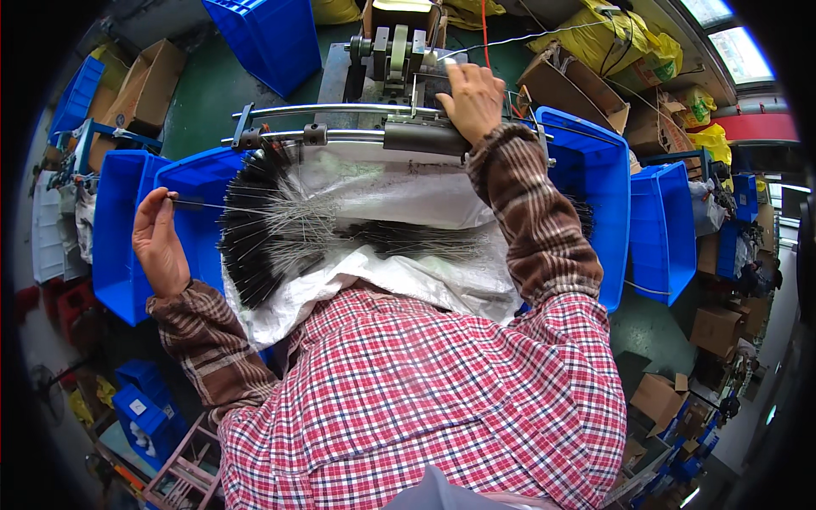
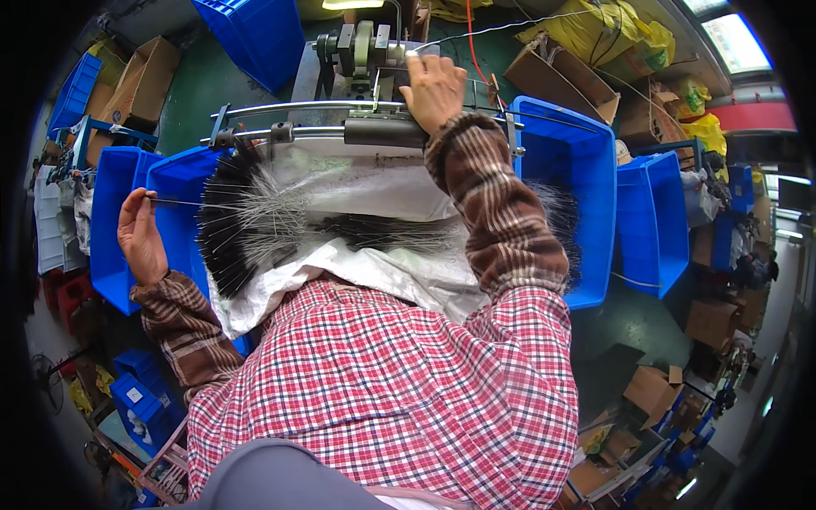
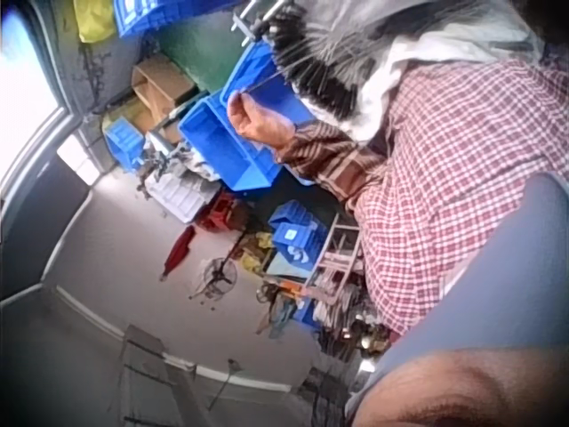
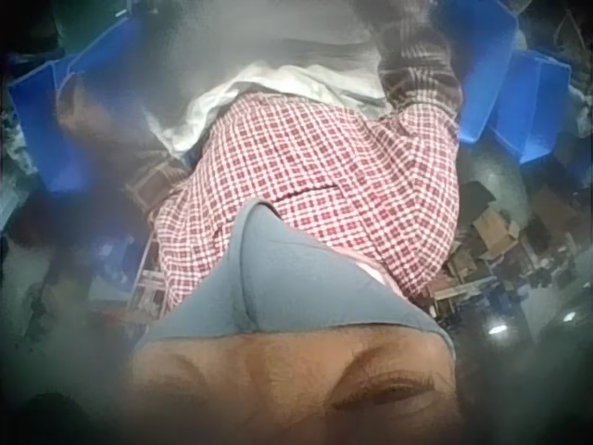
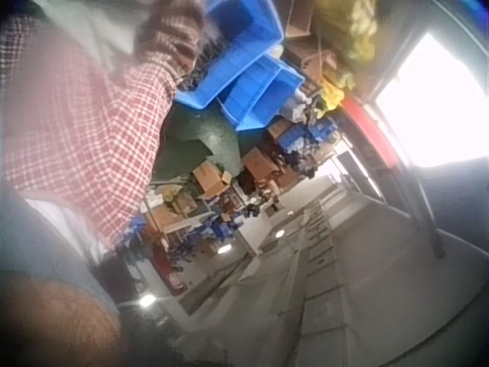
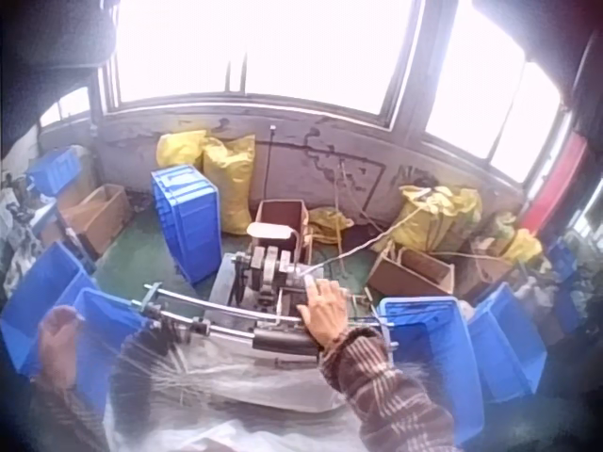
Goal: The person processes small wire brushes using a tabletop machine by feeding wire and bristle components into the mechanism and operating it by hand.
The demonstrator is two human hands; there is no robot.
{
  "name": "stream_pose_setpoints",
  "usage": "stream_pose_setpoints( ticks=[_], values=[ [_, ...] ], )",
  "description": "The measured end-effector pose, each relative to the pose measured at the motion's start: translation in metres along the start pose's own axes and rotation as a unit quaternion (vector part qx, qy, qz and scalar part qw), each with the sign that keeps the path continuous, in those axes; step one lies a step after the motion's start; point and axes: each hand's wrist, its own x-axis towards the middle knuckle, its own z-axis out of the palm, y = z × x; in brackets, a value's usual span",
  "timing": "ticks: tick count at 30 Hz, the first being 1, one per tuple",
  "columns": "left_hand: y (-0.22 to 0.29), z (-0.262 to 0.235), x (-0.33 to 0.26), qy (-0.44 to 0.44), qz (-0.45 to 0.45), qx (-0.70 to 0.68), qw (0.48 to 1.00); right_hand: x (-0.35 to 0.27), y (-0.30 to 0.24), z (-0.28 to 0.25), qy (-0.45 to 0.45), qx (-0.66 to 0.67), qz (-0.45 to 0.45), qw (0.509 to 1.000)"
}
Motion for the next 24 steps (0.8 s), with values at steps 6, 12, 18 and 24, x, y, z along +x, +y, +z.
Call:
stream_pose_setpoints(
  ticks=[6,12,18,24],
  values=[
    [0.021,0.052,0.003,-0.022,-0.012,-0.087,0.996,-0.012,-0.004,0.0,-0.049,-0.019,0.074,0.996],
    [0.008,0.107,-0.003,-0.04,-0.054,-0.057,0.996,0.008,-0.043,0.006,-0.065,-0.006,0.053,0.996],
    [-0.008,0.149,-0.014,-0.097,-0.105,-0.083,0.986,0.018,-0.061,0.009,-0.071,0.019,0.023,0.997],
    [-0.019,0.154,-0.017,-0.11,-0.133,-0.084,0.981,-0.001,-0.003,0.004,0.002,0.057,0.042,0.997]
  ],
)
